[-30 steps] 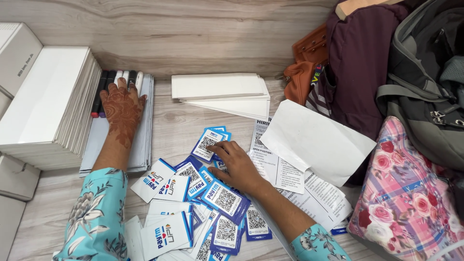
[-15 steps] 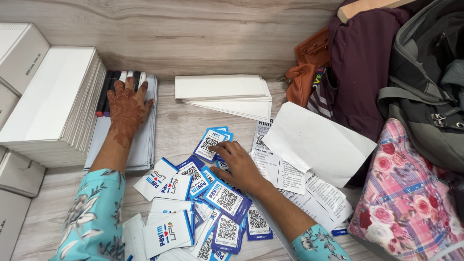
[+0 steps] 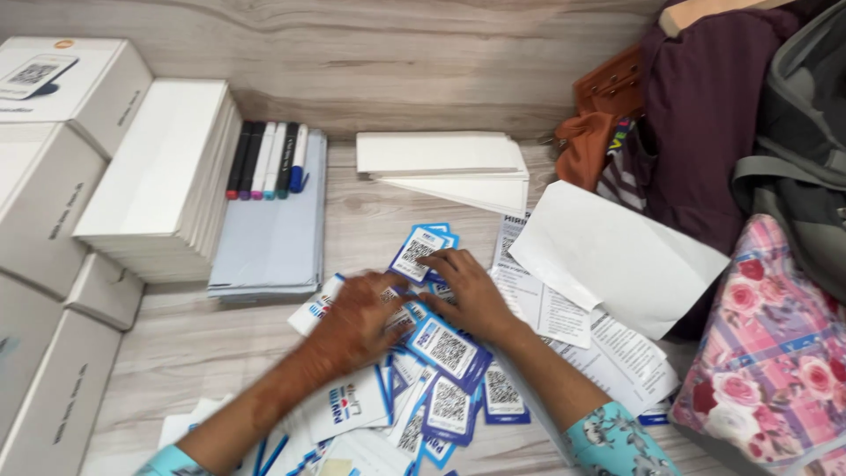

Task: The person organizes stacks of white paper sheets and QR code stickers on a floor workspace. They repeatedly pick up sheets, fold them, and place them into neat piles while occasionally handling markers and other printed materials.

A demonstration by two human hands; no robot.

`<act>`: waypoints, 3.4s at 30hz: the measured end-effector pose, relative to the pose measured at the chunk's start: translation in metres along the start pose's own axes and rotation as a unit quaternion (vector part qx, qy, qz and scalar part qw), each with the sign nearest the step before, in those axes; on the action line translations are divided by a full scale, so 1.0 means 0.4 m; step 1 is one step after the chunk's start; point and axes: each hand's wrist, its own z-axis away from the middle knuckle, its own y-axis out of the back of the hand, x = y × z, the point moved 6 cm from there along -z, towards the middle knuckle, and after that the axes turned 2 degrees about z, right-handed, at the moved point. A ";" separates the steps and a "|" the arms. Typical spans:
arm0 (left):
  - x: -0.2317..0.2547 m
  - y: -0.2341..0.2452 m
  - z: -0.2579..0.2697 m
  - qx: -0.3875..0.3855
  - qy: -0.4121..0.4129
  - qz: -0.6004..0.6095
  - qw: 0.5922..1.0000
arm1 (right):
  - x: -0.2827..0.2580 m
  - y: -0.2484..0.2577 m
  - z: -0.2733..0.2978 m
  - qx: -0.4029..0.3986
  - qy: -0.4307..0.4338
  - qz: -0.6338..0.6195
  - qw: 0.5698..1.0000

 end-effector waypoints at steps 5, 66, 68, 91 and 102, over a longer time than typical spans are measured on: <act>0.101 -0.020 0.089 -0.098 -0.041 -0.020 0.994 | -0.033 0.036 0.009 0.014 0.044 0.024 0.999; -0.084 -0.028 0.012 -0.032 0.014 0.140 0.990 | 0.119 -0.154 -0.644 0.023 -0.141 0.241 0.960; -0.088 -0.035 0.012 -0.058 0.036 0.128 0.989 | 0.126 -0.166 -0.670 -0.003 -0.155 0.220 0.963; -0.084 -0.023 0.006 -0.081 0.056 0.141 0.985 | 0.059 -0.106 -0.511 -0.208 -0.046 0.221 0.952; -0.084 -0.023 0.005 -0.076 0.046 0.128 0.988 | 0.060 -0.061 -0.482 -0.337 -0.041 0.371 0.864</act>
